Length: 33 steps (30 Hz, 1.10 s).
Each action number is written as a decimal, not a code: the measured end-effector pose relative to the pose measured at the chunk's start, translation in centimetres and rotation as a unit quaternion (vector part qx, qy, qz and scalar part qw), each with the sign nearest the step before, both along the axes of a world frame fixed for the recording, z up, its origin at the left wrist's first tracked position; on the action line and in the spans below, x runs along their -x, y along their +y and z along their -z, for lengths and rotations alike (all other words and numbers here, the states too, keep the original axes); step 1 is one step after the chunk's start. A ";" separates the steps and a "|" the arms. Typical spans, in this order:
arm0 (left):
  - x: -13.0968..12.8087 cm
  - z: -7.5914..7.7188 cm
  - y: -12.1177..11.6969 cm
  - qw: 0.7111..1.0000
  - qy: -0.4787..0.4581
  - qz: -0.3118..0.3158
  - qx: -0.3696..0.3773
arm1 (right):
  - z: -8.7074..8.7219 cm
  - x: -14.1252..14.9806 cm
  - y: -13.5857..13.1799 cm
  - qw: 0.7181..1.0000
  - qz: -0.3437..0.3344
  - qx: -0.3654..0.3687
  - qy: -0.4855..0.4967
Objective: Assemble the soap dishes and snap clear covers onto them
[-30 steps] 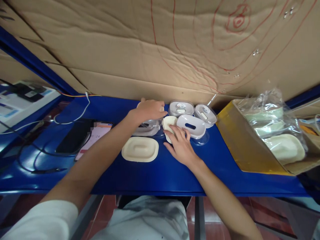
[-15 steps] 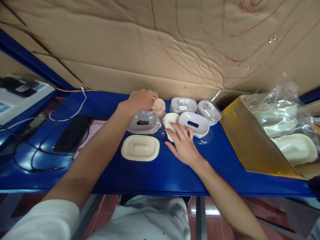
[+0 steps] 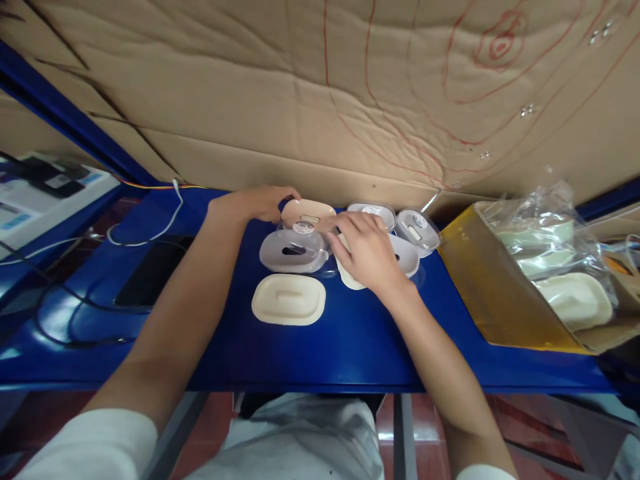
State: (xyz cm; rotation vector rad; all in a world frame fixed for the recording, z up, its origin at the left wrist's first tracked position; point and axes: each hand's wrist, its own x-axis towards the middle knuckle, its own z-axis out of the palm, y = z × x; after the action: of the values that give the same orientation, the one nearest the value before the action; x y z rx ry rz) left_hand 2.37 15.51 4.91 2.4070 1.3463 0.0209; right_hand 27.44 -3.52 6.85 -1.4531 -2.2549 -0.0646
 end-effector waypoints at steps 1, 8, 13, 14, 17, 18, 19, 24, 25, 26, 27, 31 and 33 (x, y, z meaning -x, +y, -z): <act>-0.2 0.1 -0.1 1.000 0.011 -0.001 0.012 | -0.5 0.5 1.0 0.999 -0.003 0.035 -0.014; -1.4 0.4 -0.7 0.999 -0.003 0.023 0.035 | 1.8 2.0 4.8 0.992 0.001 0.123 -0.027; -0.8 1.0 0.0 0.994 -0.076 0.078 0.028 | 2.6 0.7 5.0 0.991 -0.002 0.134 0.032; -0.6 1.0 0.2 0.991 -0.095 0.094 0.030 | 2.6 0.4 5.1 0.990 0.005 0.133 0.041; -0.5 0.5 0.5 0.982 -0.129 0.132 0.037 | 2.7 -0.4 5.4 0.990 0.029 0.128 0.055; -0.5 0.2 0.5 0.981 -0.134 0.137 0.035 | 2.8 -0.6 5.5 0.989 0.035 0.130 0.057; -0.6 -0.1 0.4 0.981 -0.136 0.137 0.030 | 2.8 -0.9 5.6 0.989 0.039 0.133 0.060; -0.8 -1.9 -0.7 0.980 -0.149 0.131 0.000 | 2.6 -2.1 5.8 0.989 0.048 0.126 0.055; -0.7 -2.2 -1.0 0.979 -0.157 0.132 -0.008 | 2.3 -2.2 5.7 0.990 0.048 0.119 0.055; -0.6 -2.5 -1.2 0.977 -0.165 0.132 -0.016 | 2.1 -2.3 5.6 0.991 0.046 0.111 0.057; -0.6 -2.8 -1.4 0.976 -0.172 0.131 -0.025 | 1.8 -2.2 5.4 0.992 0.042 0.103 0.059; -0.2 -3.7 -1.7 0.971 -0.190 0.138 -0.051 | 1.1 -1.3 5.0 0.995 0.026 0.079 0.049; -0.1 -4.0 -1.7 0.969 -0.187 0.142 -0.070 | 1.2 -0.8 5.0 0.996 0.025 0.074 0.040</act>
State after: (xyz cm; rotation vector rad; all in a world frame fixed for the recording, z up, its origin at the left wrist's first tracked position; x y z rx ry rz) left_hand 2.45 13.77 8.94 2.5245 0.8491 0.4818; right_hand 28.28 1.44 5.62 -1.5597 -2.1988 0.1453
